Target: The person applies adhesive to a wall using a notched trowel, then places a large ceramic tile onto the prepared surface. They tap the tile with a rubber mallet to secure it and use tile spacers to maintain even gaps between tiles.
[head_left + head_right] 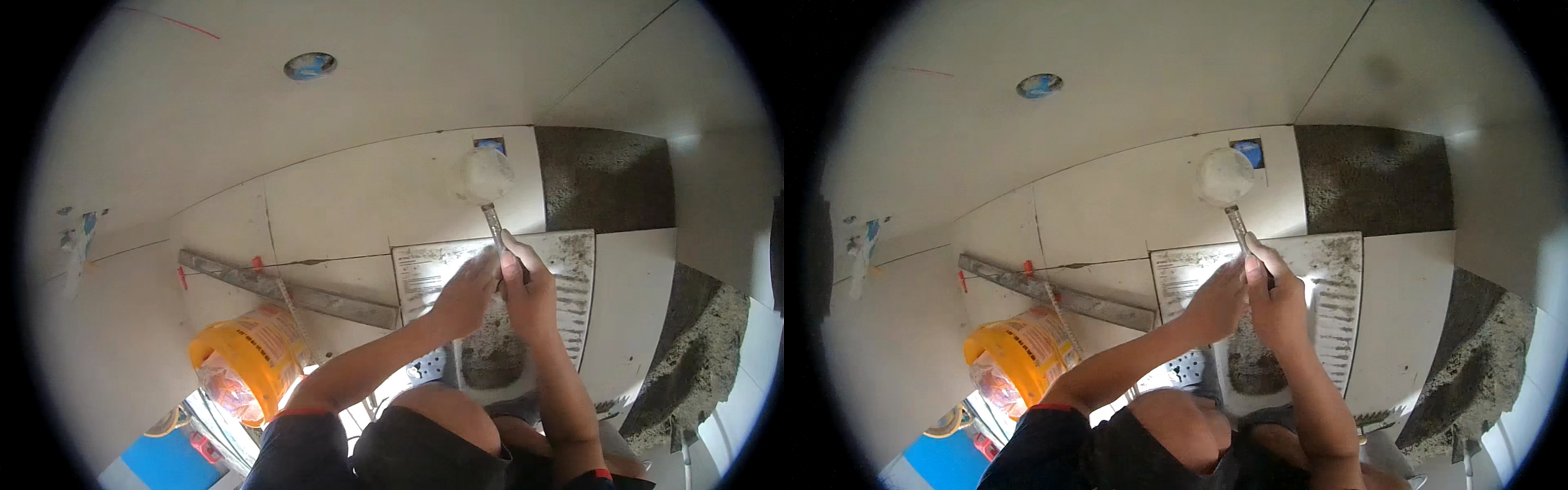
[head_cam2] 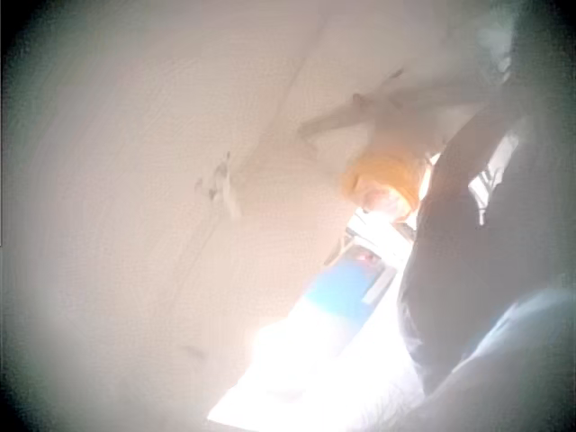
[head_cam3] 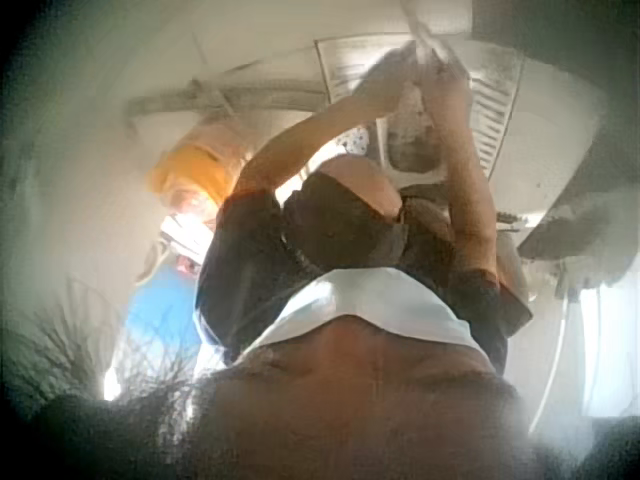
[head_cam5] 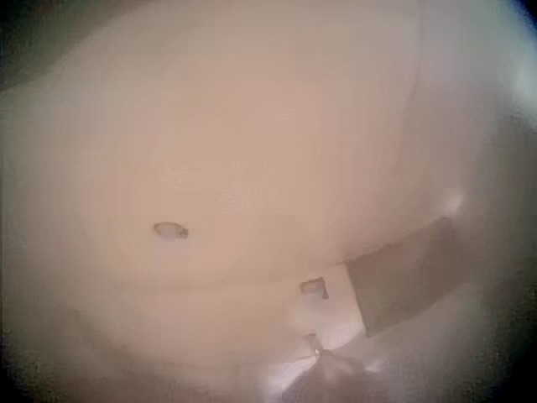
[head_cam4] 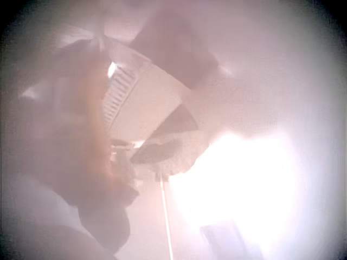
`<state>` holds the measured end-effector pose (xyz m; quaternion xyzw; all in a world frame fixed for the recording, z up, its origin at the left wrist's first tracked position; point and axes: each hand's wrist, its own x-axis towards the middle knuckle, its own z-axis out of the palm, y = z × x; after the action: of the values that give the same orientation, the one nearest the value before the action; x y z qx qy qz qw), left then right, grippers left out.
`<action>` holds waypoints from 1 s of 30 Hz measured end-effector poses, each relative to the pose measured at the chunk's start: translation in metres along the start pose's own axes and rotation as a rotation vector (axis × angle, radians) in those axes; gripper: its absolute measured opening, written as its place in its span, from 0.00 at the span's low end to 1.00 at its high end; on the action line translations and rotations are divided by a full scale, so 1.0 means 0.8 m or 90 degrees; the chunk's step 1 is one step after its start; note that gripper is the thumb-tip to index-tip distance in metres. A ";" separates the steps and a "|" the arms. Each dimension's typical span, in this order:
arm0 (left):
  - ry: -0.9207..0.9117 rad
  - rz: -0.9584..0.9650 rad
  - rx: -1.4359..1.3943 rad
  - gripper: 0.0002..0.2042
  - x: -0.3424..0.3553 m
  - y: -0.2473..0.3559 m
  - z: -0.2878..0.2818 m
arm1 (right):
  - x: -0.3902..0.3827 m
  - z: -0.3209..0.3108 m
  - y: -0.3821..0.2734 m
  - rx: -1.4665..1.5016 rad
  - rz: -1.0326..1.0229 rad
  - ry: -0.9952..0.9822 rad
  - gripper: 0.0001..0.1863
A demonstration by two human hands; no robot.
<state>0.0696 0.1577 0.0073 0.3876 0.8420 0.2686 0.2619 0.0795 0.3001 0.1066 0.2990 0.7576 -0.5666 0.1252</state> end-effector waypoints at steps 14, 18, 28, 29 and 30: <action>0.048 -0.613 0.279 0.54 -0.078 -0.256 -0.217 | 0.012 0.096 -0.019 -0.029 -0.260 -0.084 0.20; 0.027 -0.614 0.246 0.53 -0.085 -0.265 -0.217 | 0.025 0.145 -0.029 -0.041 -0.411 -0.045 0.21; -0.002 -0.614 0.267 0.43 -0.077 -0.280 -0.209 | 0.068 0.203 0.008 -0.248 -0.337 -0.105 0.22; -0.024 -0.595 0.248 0.41 -0.069 -0.266 -0.214 | 0.076 0.200 0.016 -0.289 -0.293 -0.122 0.20; -0.009 -0.605 0.275 0.41 -0.090 -0.282 -0.212 | 0.075 0.196 -0.002 -0.256 -0.280 -0.151 0.20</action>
<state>-0.1155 -0.0669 -0.0020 0.0098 0.9594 -0.0622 0.2748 0.0075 0.1722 0.0248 0.0293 0.8809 -0.4501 0.1435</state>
